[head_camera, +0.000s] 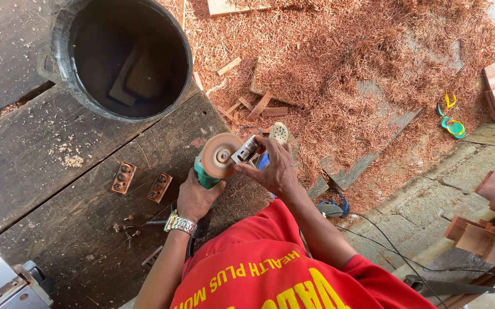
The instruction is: The person holds an angle grinder in one hand and presses small metal plates against its spinning disc, grinding their edges and surfaces. They reposition and flip each plate repeatedly to grind different sides, setting finished plates on the workbench.
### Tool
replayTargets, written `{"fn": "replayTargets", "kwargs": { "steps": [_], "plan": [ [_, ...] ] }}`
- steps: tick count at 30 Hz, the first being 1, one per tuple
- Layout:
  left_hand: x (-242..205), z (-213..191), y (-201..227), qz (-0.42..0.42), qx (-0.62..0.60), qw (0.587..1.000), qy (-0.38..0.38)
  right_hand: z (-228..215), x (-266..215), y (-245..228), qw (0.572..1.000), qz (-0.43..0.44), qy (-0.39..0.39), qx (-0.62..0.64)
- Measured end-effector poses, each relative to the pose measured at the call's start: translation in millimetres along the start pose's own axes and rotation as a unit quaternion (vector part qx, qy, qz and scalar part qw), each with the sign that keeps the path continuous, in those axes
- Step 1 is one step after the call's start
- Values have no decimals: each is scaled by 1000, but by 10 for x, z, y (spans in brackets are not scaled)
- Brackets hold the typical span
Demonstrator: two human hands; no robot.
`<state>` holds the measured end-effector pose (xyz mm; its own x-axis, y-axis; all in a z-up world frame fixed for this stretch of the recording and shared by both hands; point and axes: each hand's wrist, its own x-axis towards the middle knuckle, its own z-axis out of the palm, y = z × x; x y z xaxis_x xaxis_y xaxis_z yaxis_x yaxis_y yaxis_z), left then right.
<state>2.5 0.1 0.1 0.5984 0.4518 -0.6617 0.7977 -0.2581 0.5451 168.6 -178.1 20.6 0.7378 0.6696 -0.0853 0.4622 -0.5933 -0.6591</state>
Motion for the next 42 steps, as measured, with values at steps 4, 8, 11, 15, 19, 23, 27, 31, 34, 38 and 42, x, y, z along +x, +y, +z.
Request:
{"fn": "replayTargets", "kwargs": {
  "steps": [4, 8, 11, 15, 19, 23, 27, 31, 34, 38, 42],
  "plan": [
    [-2, 1, 10, -4, 4, 1000, 1, -16, 25, 6, 999, 20, -14, 21],
    [-4, -6, 19, -9, -6, 1000, 4, 10, 17, 57, 998, 53, -24, 24],
    [-3, -3, 13, -6, -11, 1000, 4, -3, 16, 59, 998, 51, -15, 22],
    [-5, 5, -11, 23, -21, 999, 19, -73, 51, 12, 995, 90, -38, 15],
    [-11, 0, -1, 18, -24, 999, 13, -25, 14, 123, 996, 80, -13, 30],
    [-12, 18, -44, 31, -34, 999, 18, -70, 1, 151, 978, 150, 7, 146],
    [-18, 23, -56, 32, -29, 999, 21, -33, -118, 398, 720, 219, -4, 658],
    [43, 143, -279, 54, 0, 997, 46, -9, -245, 506, 517, 230, -31, 824],
    [53, 158, -324, 150, 86, 984, 41, -78, -208, 391, 470, 285, 2, 835],
    [18, 77, -125, 38, -3, 999, 28, -32, -247, 479, 409, 232, -32, 882],
    [30, 92, -176, 39, -7, 999, 33, -24, -251, 503, 406, 209, -63, 887]
  ]
}}
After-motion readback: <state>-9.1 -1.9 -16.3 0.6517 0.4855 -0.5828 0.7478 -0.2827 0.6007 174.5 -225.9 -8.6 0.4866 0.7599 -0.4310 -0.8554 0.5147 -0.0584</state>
